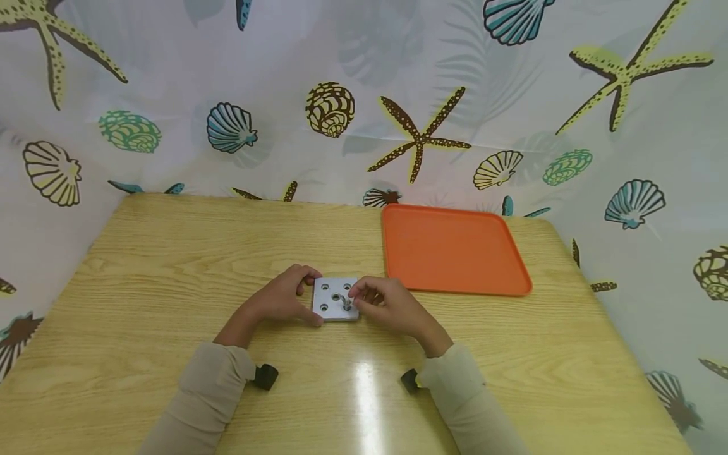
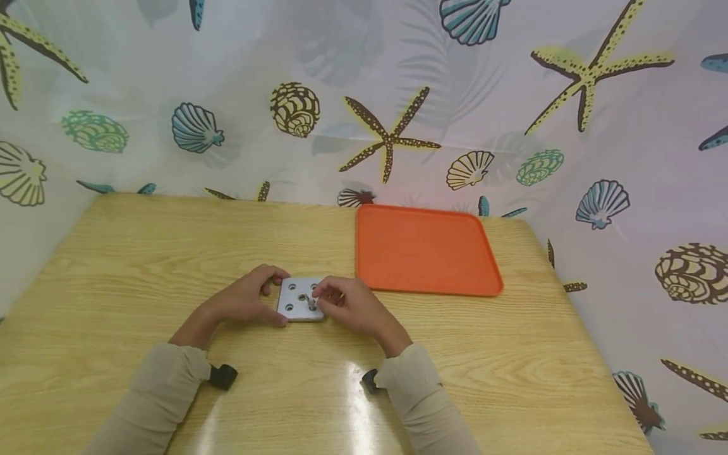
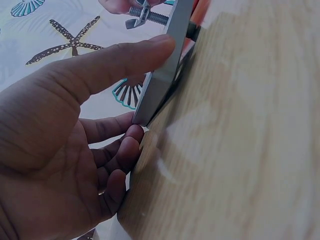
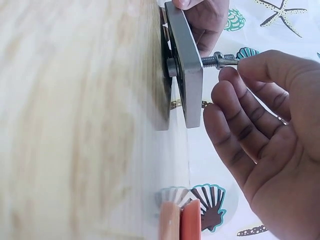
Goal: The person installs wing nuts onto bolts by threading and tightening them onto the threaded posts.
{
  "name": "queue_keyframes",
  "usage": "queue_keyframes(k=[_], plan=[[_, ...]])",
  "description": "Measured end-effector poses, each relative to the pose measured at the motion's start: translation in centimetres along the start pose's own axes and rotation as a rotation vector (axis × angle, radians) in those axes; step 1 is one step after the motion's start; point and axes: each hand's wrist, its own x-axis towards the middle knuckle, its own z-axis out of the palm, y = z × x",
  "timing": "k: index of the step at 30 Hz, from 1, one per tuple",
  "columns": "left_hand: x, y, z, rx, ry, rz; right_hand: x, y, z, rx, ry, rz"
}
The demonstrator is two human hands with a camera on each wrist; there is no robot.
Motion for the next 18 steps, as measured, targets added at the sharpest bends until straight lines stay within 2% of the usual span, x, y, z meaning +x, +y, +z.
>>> queue_keyframes(k=[18], plan=[[0.02, -0.24, -0.04, 0.003, -0.003, 0.014, 0.11, 0.46, 0.07, 0.008, -0.065, -0.013]])
